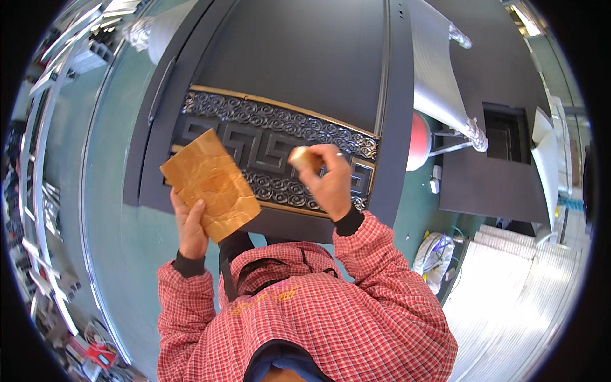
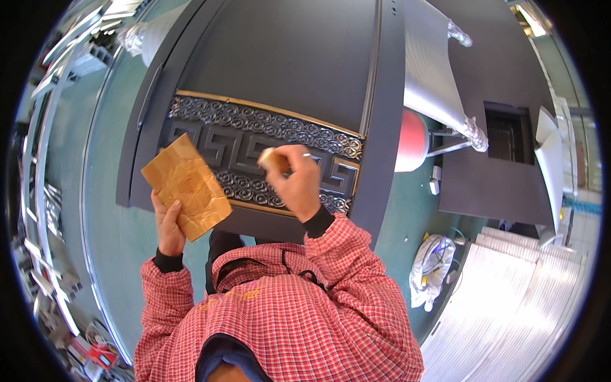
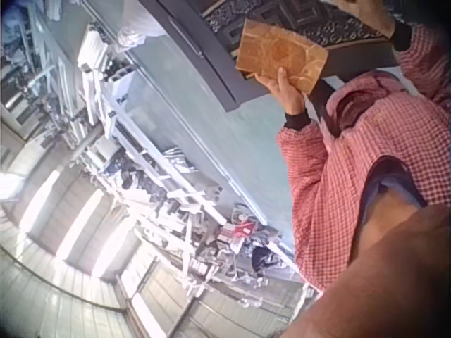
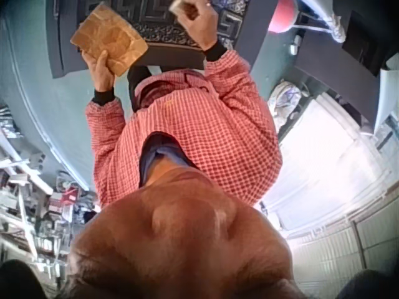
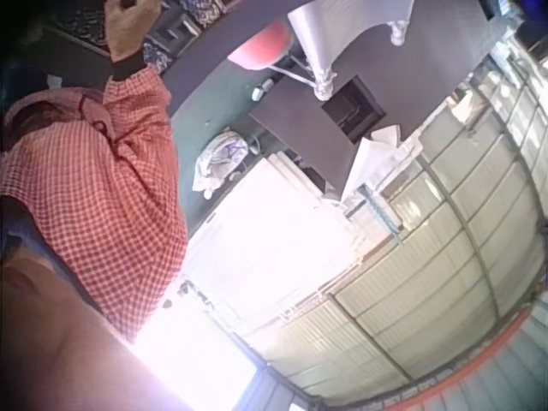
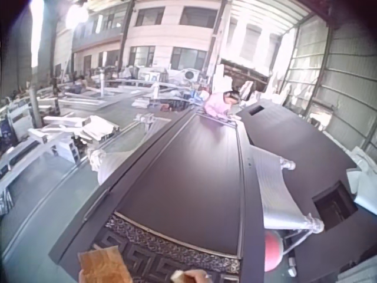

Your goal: The person applies gold leaf to a dark ornate panel using a small sponge. They hold a sheet of gold leaf in one hand and dab the leaf onto the panel's raised patterns with the sponge in the other hand.

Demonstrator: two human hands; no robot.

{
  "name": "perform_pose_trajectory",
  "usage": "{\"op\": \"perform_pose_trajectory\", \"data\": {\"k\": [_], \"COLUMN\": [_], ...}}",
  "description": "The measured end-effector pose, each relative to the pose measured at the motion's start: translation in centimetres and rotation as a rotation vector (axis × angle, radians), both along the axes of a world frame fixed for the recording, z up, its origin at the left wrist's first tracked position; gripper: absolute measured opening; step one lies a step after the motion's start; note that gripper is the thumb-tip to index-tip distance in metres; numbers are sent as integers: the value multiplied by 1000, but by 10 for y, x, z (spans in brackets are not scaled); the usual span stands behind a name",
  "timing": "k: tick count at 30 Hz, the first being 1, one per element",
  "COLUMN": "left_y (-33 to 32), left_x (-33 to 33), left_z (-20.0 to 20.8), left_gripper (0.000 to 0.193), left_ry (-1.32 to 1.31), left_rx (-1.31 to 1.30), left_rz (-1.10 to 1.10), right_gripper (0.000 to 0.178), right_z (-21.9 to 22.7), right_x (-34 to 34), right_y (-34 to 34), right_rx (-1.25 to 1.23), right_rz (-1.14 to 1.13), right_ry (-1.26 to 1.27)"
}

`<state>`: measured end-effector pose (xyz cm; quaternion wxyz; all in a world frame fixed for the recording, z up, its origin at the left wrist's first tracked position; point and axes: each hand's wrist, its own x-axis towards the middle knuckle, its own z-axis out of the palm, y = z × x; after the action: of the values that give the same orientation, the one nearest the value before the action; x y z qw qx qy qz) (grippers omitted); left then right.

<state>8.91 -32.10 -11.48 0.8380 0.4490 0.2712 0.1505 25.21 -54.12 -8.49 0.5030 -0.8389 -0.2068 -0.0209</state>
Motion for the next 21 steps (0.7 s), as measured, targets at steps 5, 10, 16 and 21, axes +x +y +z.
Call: {"op": "perform_pose_trajectory", "data": {"k": [5,10,16,21], "left_y": [61,107,141,158], "left_x": [36,90,137,153], "left_z": [-10,-16,-17,-25], "left_gripper": [62,61,63,65], "left_ry": [42,20,58,101], "left_rx": [2,5,39,22], "left_rz": [-93,-239,-305,-320], "right_gripper": [24,27,26,27], "right_z": [-85,-123,-147,-140], "right_x": [58,92,112,106], "right_y": [-60,-88,-87,-43], "right_rx": [-5,-152,-317,-309], "right_rz": [-635,-919,-1076,-893], "right_ry": [108,79,57,176]}}
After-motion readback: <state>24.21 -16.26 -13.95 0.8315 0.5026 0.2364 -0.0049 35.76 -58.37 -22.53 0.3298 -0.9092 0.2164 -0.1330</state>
